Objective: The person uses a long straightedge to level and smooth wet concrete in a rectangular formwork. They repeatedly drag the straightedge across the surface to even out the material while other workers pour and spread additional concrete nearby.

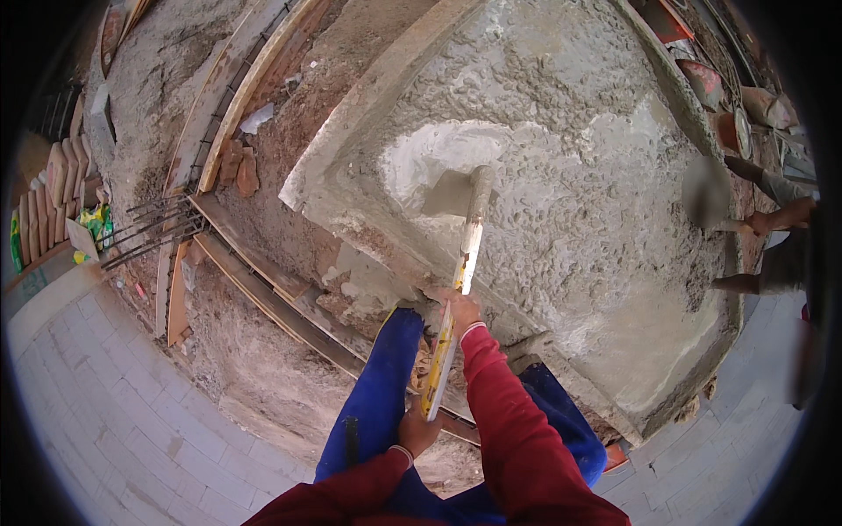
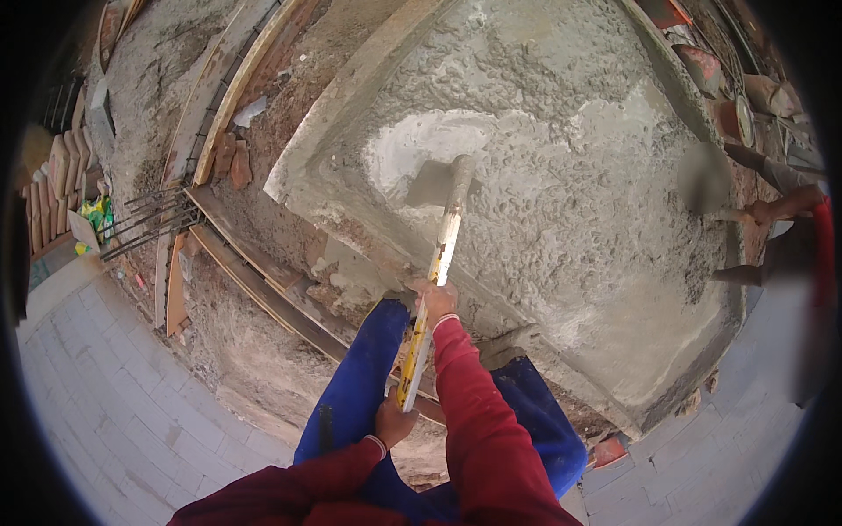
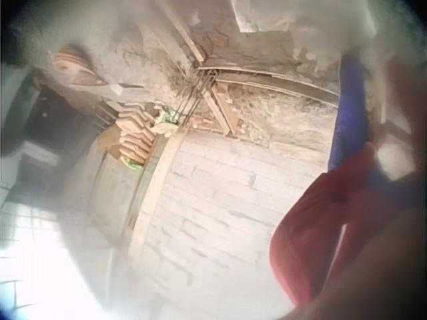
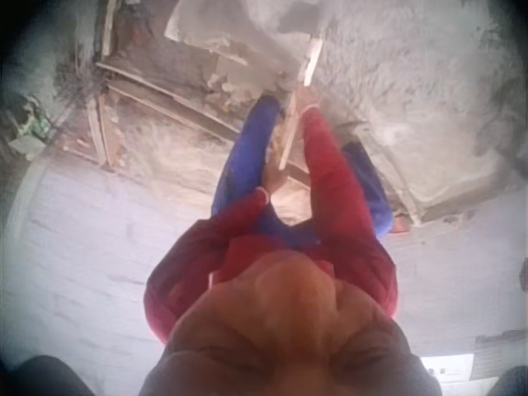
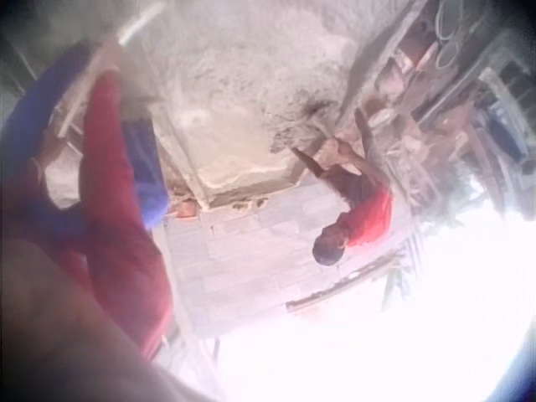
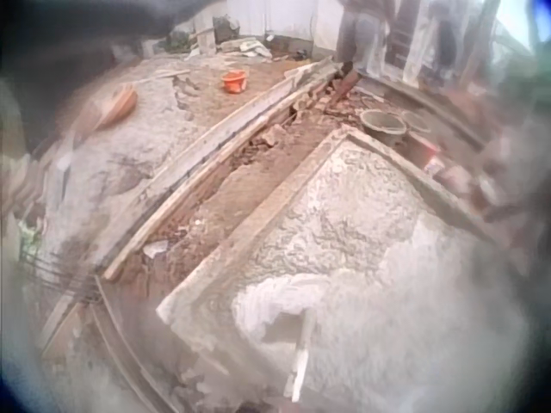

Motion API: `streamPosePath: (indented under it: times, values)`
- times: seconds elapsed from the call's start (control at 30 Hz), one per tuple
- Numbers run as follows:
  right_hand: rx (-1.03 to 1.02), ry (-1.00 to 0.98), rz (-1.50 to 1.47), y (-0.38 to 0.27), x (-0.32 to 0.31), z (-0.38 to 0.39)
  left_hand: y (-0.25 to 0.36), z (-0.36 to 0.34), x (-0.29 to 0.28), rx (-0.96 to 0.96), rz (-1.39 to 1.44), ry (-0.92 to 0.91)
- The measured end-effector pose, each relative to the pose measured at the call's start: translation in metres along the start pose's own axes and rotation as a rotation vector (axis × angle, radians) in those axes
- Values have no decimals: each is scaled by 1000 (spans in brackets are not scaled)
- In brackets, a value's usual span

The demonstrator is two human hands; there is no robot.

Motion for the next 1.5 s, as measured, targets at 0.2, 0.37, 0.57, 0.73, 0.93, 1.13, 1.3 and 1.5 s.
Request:
streamPosePath:
  times: [0.2, 0.37, 0.57, 0.73, 0.93, 1.13, 1.3, 1.5]
  values:
    - [-355, -11, -26, -163, 37, 79, 75, -49, -54, 227, -3, 102]
    - [-750, 5, -28, -369, 85, 64, 227, -175, -138, 488, -68, 223]
    - [-566, 266, 130, -388, 110, -60, 235, -237, -124, 350, -27, 154]
    - [-546, 247, 203, -322, 122, -44, 182, -203, -115, 266, 3, 166]
    - [-416, 294, 439, -237, 82, -31, 135, -131, -69, 196, 36, 97]
    - [-230, 187, 97, -166, 29, -48, 100, -112, -58, 111, -130, 65]
    - [-235, 145, 84, -156, 31, -43, 95, -105, -49, 71, -167, 83]
    - [-250, 80, -46, -107, 10, -6, 79, -47, -44, 93, -176, 87]
Point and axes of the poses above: each hand's wrist, its own z-axis away from the middle knuckle, its own x-axis out of the palm, y = z × x, the point moved 7 cm from there along -z, towards the middle knuckle, and after that the axes turned 2 degrees about x, right-handed, at the moved point
